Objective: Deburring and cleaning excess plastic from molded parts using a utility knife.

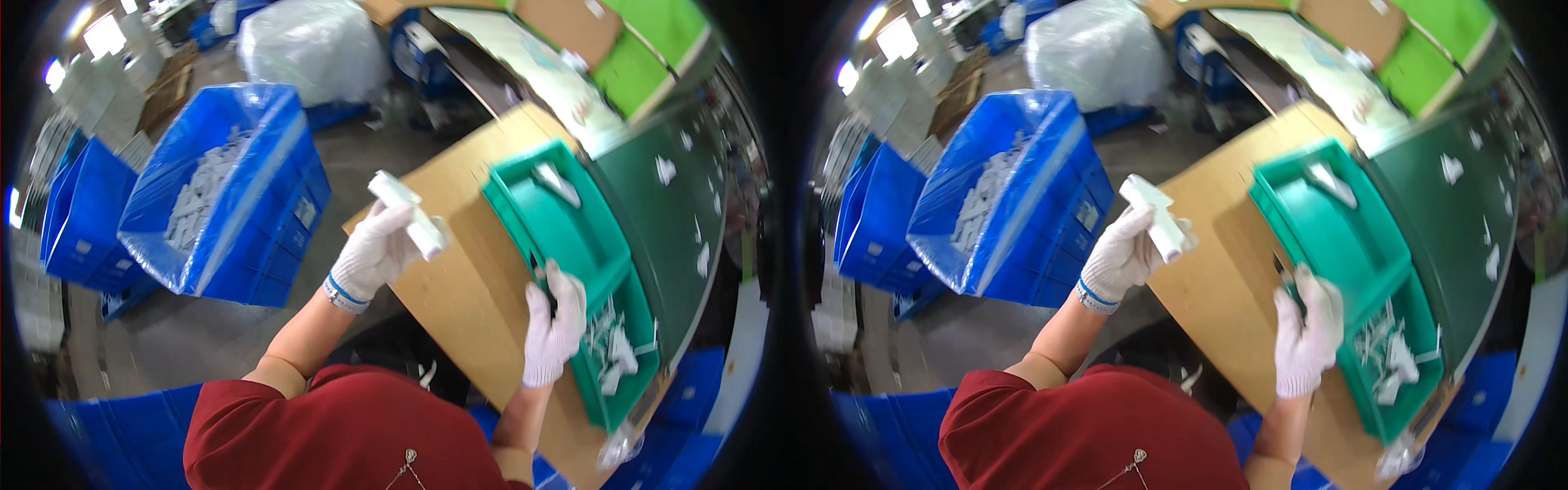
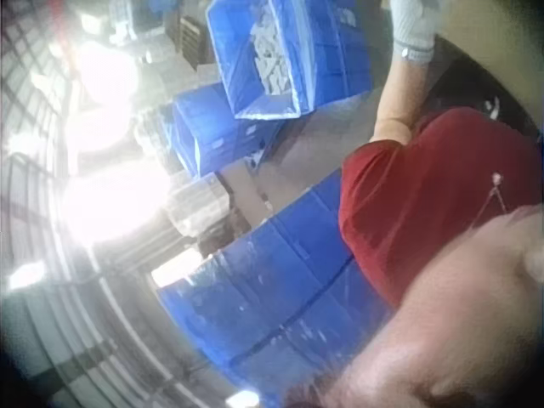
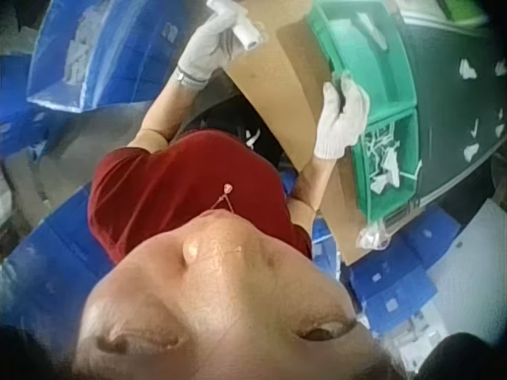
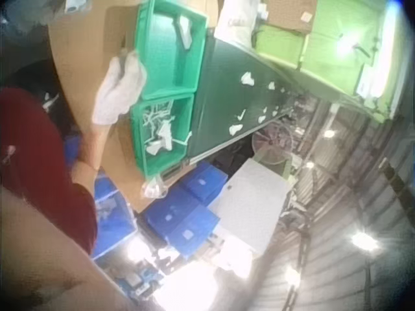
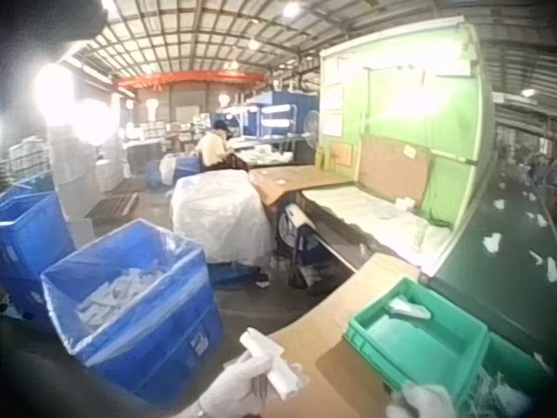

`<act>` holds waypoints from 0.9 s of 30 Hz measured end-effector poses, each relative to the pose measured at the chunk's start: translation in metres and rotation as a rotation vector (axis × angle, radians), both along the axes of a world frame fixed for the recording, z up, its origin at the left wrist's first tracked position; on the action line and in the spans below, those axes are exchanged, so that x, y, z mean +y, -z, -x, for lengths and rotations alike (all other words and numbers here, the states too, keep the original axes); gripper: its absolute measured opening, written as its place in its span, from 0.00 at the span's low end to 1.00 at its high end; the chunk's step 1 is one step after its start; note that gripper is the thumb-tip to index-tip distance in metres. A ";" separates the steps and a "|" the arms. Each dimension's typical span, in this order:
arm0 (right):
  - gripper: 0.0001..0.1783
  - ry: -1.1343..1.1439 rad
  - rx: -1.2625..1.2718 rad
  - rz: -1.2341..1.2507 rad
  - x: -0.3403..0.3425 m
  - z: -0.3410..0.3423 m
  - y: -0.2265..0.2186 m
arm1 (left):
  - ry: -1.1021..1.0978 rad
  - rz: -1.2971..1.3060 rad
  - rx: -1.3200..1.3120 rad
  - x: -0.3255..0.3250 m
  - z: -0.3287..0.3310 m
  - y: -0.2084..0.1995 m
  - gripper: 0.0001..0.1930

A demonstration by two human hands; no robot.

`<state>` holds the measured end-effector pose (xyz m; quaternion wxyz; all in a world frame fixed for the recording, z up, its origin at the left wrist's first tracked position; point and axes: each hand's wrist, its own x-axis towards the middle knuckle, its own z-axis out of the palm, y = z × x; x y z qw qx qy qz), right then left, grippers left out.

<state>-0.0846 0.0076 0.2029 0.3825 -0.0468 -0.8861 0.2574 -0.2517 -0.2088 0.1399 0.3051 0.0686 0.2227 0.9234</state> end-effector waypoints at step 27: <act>0.22 0.087 -0.500 -0.088 0.138 0.086 0.048 | -0.513 0.030 -0.392 -0.111 0.065 0.151 0.08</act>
